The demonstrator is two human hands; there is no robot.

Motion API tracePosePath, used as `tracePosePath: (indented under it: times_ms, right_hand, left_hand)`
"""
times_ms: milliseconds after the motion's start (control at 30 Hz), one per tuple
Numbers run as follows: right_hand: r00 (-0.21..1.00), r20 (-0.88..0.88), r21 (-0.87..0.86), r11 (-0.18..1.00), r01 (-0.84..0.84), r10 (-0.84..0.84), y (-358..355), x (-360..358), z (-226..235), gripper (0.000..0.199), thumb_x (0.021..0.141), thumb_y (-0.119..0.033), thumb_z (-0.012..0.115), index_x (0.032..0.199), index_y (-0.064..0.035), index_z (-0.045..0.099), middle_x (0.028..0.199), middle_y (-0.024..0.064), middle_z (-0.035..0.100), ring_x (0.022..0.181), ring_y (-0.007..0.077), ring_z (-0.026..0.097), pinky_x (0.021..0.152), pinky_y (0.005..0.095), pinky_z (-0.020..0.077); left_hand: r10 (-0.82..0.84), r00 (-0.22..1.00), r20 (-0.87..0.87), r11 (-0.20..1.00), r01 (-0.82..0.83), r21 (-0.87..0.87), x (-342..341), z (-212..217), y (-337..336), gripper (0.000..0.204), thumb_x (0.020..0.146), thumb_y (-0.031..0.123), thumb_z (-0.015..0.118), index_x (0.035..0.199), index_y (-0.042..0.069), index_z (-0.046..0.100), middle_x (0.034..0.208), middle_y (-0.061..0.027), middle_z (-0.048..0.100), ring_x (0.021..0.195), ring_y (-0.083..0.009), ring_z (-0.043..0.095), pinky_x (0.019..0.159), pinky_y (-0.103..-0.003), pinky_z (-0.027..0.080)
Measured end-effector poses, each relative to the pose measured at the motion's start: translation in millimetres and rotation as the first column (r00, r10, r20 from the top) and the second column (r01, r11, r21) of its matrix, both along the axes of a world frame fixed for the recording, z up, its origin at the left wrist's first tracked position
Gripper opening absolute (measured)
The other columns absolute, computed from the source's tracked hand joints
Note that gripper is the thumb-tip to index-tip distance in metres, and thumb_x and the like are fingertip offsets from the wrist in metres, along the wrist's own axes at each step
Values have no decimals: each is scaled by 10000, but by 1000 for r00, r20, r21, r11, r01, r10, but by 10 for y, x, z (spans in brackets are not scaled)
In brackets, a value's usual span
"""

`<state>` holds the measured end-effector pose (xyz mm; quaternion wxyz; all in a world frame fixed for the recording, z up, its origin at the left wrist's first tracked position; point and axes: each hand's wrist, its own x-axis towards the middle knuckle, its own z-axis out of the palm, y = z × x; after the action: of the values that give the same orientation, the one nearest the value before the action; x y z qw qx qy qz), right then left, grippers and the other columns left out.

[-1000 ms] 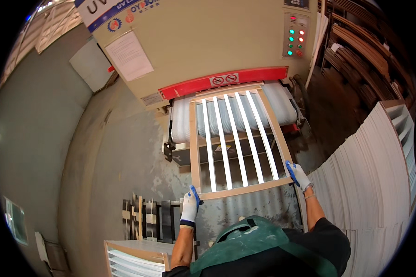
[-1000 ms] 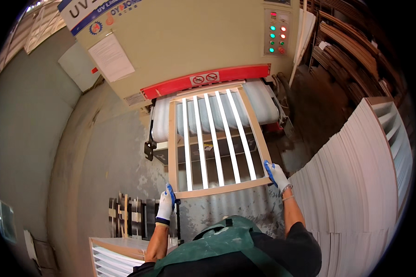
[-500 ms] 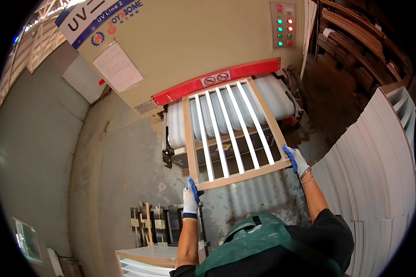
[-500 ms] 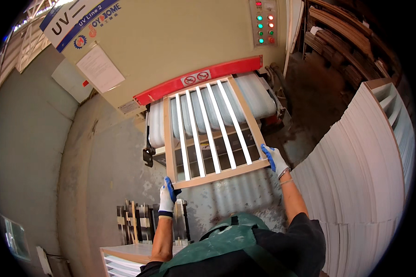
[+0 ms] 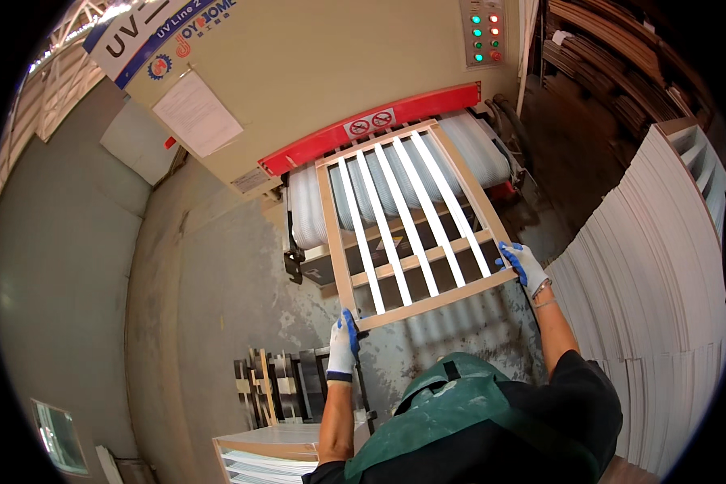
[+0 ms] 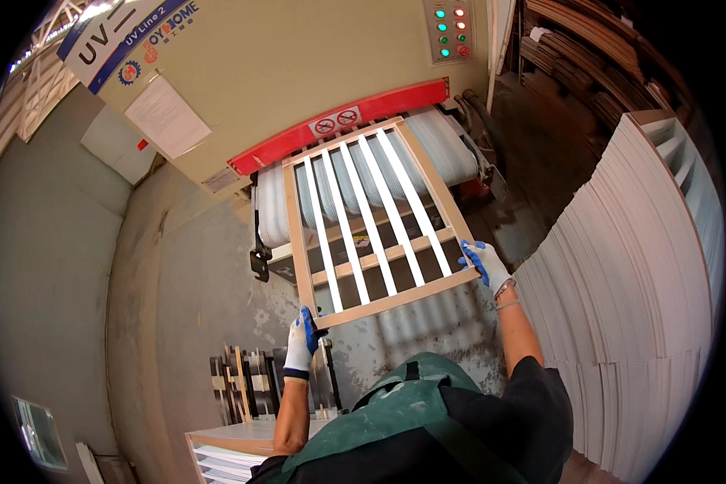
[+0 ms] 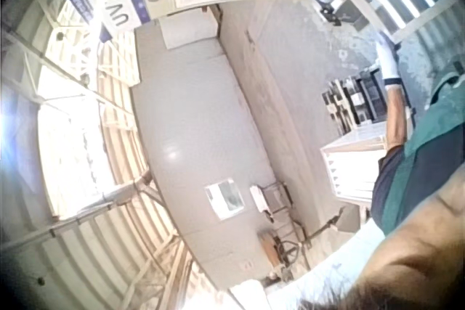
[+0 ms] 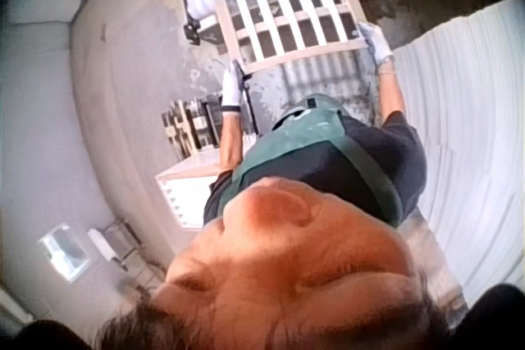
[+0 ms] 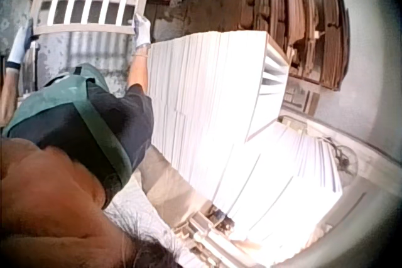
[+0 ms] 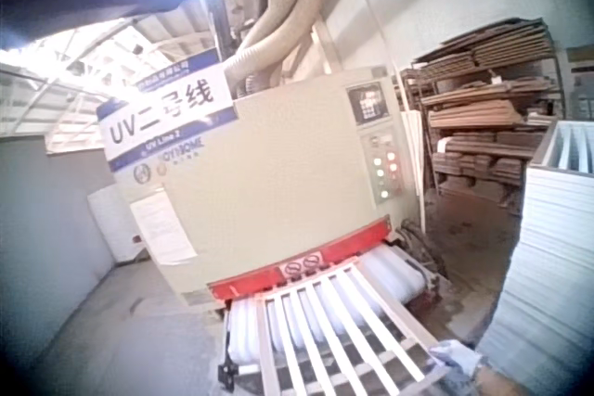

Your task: The person repeatedly picks up wooden frames with white slats and places them onto a UV processing machine. The person handles the frames one at a time, feeding them into the machine and then removing them to place them on a stack on the floor.

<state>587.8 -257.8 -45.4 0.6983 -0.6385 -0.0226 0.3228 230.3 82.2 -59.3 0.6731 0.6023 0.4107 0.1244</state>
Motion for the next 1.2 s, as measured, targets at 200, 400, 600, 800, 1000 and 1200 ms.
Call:
tracePosePath:
  times_ms: [200, 400, 600, 800, 1000, 1200]
  right_hand:
    - [998, -23, -35, 998, 51, -52, -496, -349, 25, 268, 921, -272, 698, 1043, -36, 670, 792, 32, 645, 662, 161, 653, 577, 288, 529]
    - [987, -42, -77, 985, 152, -155, -892, -749, 149, 240, 929, -259, 690, 972, -25, 665, 757, 64, 645, 656, 178, 672, 550, 290, 532]
    - [985, -7, -104, 979, 173, -175, -1164, -1006, 262, 321, 895, -277, 727, 1062, -6, 686, 816, 51, 648, 658, 177, 650, 545, 303, 526]
    - [981, 2, -111, 975, 191, -192, -1315, -1195, 336, 283, 897, -259, 725, 1004, 0, 688, 765, 60, 633, 615, 166, 633, 532, 294, 526]
    - [977, -1, -116, 970, 213, -215, -1466, -1225, 181, 287, 911, -248, 700, 1034, 11, 681, 756, 68, 633, 589, 174, 636, 531, 305, 539]
    - [979, 28, -132, 970, 205, -203, -1530, -1304, 152, 299, 909, -262, 706, 1035, 8, 688, 768, 67, 641, 590, 173, 634, 532, 302, 536]
  left_hand:
    - [-83, 992, -98, 994, 89, 60, -355, 123, -491, 573, 1070, 452, 350, 1143, -50, 616, 881, -155, 657, 724, -235, 708, 680, -336, 585]
    - [-133, 990, -51, 990, 136, 41, -653, 251, -878, 533, 1073, 437, 342, 1015, -31, 591, 819, -140, 610, 695, -221, 674, 604, -336, 524]
    - [-108, 993, 56, 994, 109, -24, -873, 425, -1224, 497, 1074, 389, 371, 1016, -51, 595, 832, -141, 621, 711, -212, 667, 618, -329, 546]
    - [-169, 986, 10, 986, 169, 2, -1040, 279, -1336, 460, 1073, 350, 362, 963, -40, 581, 798, -141, 615, 697, -236, 670, 618, -345, 535]
    - [-232, 972, -33, 968, 234, 89, -1133, 288, -1378, 423, 1060, 327, 386, 960, -40, 570, 763, -134, 604, 677, -232, 659, 607, -352, 515]
    - [-217, 975, -47, 976, 218, 16, -1162, 479, -1453, 423, 1056, 341, 410, 938, -33, 570, 739, -107, 562, 659, -202, 638, 596, -337, 505]
